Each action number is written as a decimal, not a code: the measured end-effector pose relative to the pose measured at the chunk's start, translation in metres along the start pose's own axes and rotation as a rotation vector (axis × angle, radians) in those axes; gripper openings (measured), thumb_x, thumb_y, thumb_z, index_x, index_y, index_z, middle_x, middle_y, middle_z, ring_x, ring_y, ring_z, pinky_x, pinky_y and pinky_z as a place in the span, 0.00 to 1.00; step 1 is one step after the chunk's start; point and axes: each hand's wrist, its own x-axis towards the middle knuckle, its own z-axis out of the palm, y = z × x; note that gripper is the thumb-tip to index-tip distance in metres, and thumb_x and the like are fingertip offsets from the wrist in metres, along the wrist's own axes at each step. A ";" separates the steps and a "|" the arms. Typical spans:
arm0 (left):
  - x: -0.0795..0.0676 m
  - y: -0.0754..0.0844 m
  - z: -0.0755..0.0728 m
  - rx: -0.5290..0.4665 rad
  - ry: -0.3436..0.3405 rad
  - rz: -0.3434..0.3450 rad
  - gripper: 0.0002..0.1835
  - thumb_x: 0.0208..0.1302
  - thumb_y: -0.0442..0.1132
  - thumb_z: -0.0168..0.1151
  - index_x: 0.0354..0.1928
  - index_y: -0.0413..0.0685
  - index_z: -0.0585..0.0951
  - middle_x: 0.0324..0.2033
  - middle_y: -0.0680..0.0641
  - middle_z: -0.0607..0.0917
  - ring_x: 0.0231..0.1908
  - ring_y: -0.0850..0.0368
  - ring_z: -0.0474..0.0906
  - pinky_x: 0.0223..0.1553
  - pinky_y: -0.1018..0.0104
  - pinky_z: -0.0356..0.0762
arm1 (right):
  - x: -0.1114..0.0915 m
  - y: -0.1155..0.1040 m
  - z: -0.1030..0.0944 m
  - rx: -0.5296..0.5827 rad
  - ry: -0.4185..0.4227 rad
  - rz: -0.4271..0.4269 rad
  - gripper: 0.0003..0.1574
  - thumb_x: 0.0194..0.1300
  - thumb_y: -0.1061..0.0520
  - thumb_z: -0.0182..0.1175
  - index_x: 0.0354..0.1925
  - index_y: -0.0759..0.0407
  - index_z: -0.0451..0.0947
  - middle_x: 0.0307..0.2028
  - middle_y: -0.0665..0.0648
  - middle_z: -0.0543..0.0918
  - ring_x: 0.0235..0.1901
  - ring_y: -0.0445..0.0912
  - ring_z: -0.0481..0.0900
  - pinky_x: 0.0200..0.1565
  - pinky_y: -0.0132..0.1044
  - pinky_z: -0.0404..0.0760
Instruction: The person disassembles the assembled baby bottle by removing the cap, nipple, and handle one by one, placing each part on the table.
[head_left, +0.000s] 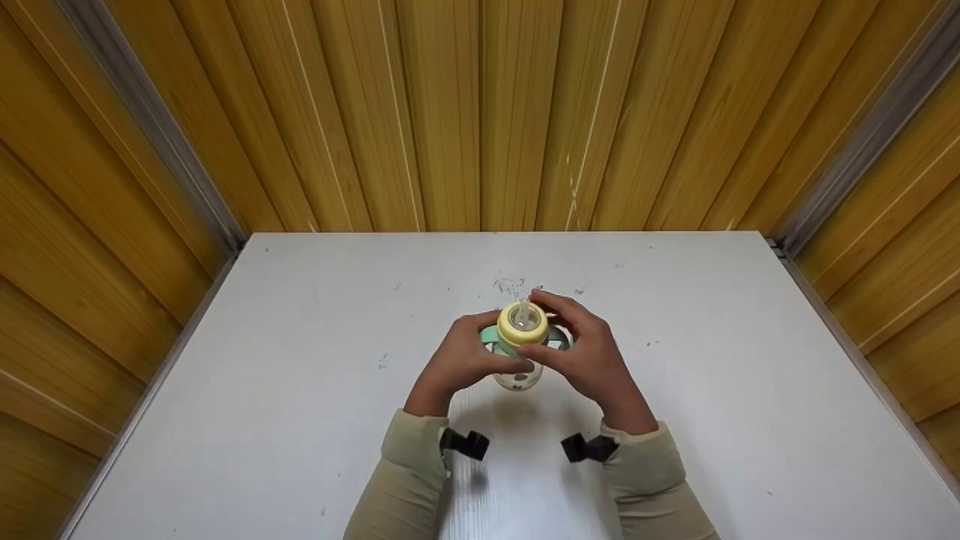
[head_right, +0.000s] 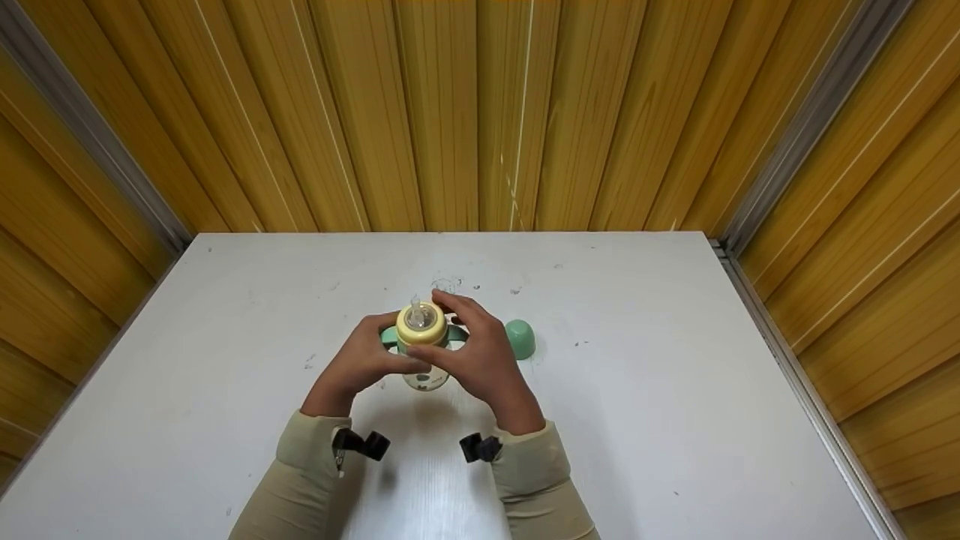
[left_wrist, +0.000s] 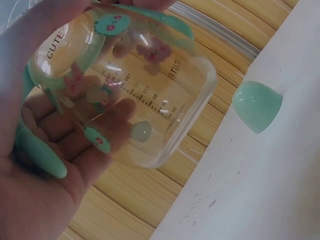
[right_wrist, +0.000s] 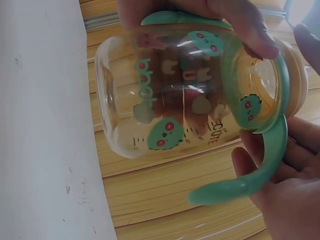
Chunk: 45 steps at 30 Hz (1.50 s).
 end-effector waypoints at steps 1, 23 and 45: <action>0.000 0.000 0.000 0.004 0.006 -0.003 0.31 0.32 0.55 0.76 0.46 0.71 0.78 0.40 0.61 0.83 0.38 0.59 0.79 0.39 0.59 0.77 | 0.000 0.000 0.000 -0.005 0.009 0.000 0.41 0.46 0.53 0.70 0.59 0.54 0.68 0.55 0.55 0.74 0.54 0.45 0.73 0.57 0.44 0.70; 0.000 0.000 0.001 0.014 0.015 -0.004 0.30 0.32 0.51 0.76 0.45 0.71 0.79 0.39 0.62 0.83 0.37 0.60 0.78 0.37 0.63 0.77 | 0.004 0.027 0.005 -0.090 0.089 0.004 0.33 0.43 0.44 0.71 0.49 0.46 0.75 0.46 0.45 0.78 0.47 0.39 0.75 0.51 0.41 0.74; -0.005 0.010 -0.004 -0.009 -0.089 0.014 0.28 0.36 0.43 0.76 0.46 0.62 0.80 0.39 0.57 0.83 0.37 0.59 0.78 0.40 0.58 0.77 | 0.001 0.004 -0.003 0.017 -0.018 0.046 0.34 0.46 0.54 0.71 0.53 0.59 0.74 0.49 0.51 0.78 0.45 0.50 0.75 0.50 0.40 0.74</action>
